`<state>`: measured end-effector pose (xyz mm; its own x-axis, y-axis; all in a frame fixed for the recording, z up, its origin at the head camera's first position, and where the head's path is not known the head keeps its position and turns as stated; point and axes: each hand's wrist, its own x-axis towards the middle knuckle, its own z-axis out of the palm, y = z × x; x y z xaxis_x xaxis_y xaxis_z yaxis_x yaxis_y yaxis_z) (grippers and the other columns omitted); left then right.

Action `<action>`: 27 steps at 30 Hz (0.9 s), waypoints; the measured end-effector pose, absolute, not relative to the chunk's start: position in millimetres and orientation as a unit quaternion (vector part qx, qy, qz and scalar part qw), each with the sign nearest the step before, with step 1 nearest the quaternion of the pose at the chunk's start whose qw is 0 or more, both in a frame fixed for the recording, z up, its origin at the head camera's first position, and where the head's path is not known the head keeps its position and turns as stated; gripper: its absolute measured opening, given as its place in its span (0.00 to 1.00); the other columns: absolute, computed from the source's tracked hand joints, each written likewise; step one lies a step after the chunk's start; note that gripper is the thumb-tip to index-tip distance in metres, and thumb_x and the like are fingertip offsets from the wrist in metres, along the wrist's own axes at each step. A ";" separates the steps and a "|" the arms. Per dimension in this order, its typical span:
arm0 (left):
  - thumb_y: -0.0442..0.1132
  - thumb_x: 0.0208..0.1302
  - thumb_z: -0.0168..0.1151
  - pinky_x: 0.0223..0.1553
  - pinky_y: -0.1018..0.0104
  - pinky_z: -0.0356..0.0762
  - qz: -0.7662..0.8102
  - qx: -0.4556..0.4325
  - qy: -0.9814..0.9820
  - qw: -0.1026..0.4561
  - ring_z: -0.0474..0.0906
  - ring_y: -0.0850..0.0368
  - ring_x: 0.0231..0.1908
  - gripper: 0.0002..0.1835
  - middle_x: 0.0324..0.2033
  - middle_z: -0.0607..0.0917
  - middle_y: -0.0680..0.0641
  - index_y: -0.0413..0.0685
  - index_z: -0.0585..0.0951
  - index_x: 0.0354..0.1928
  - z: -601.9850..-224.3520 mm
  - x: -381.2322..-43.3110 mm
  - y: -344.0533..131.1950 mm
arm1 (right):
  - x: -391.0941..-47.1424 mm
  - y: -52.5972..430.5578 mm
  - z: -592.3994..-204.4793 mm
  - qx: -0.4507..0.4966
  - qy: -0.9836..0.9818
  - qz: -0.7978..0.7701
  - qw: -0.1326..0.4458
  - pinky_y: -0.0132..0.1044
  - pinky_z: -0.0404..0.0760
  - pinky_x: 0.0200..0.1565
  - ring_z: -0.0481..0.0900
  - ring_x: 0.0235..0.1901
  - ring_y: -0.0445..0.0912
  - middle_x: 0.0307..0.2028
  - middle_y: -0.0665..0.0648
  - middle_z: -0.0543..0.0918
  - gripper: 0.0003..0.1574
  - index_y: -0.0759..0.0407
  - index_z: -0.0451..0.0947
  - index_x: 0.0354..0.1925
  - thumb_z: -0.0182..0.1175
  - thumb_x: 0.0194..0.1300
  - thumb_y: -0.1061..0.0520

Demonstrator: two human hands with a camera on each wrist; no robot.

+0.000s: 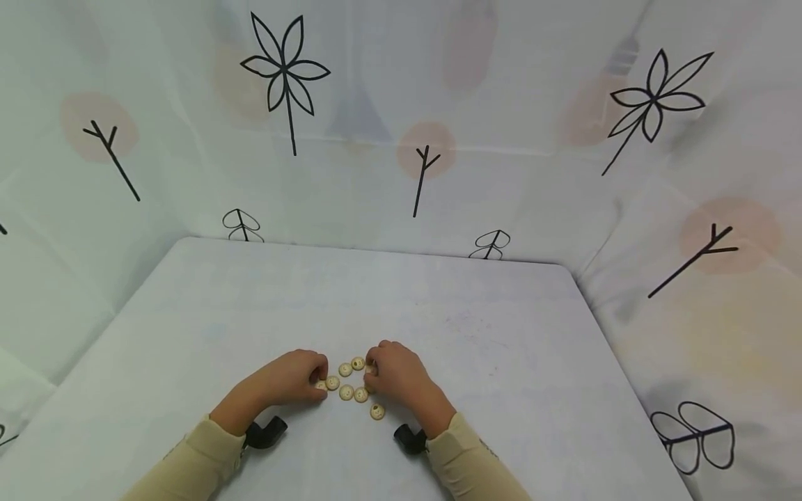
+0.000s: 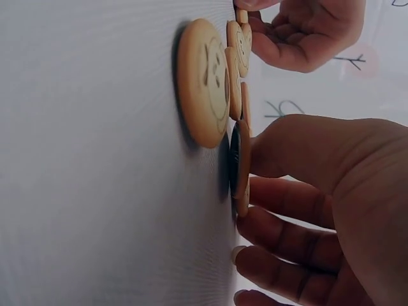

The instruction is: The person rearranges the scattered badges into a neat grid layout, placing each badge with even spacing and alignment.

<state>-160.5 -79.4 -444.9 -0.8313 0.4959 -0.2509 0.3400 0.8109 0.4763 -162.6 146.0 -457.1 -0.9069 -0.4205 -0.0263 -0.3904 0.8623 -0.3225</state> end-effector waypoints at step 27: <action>0.40 0.54 0.68 0.31 0.65 0.67 0.220 0.240 0.931 0.165 0.68 0.60 0.27 0.07 0.22 0.74 0.55 0.49 0.78 0.29 -446.5 -157.8 -79.9 | -182.6 157.8 -444.8 -0.199 0.963 -0.178 0.024 0.40 0.78 0.41 0.78 0.36 0.43 0.40 0.54 0.81 0.12 0.59 0.84 0.42 0.62 0.59 0.61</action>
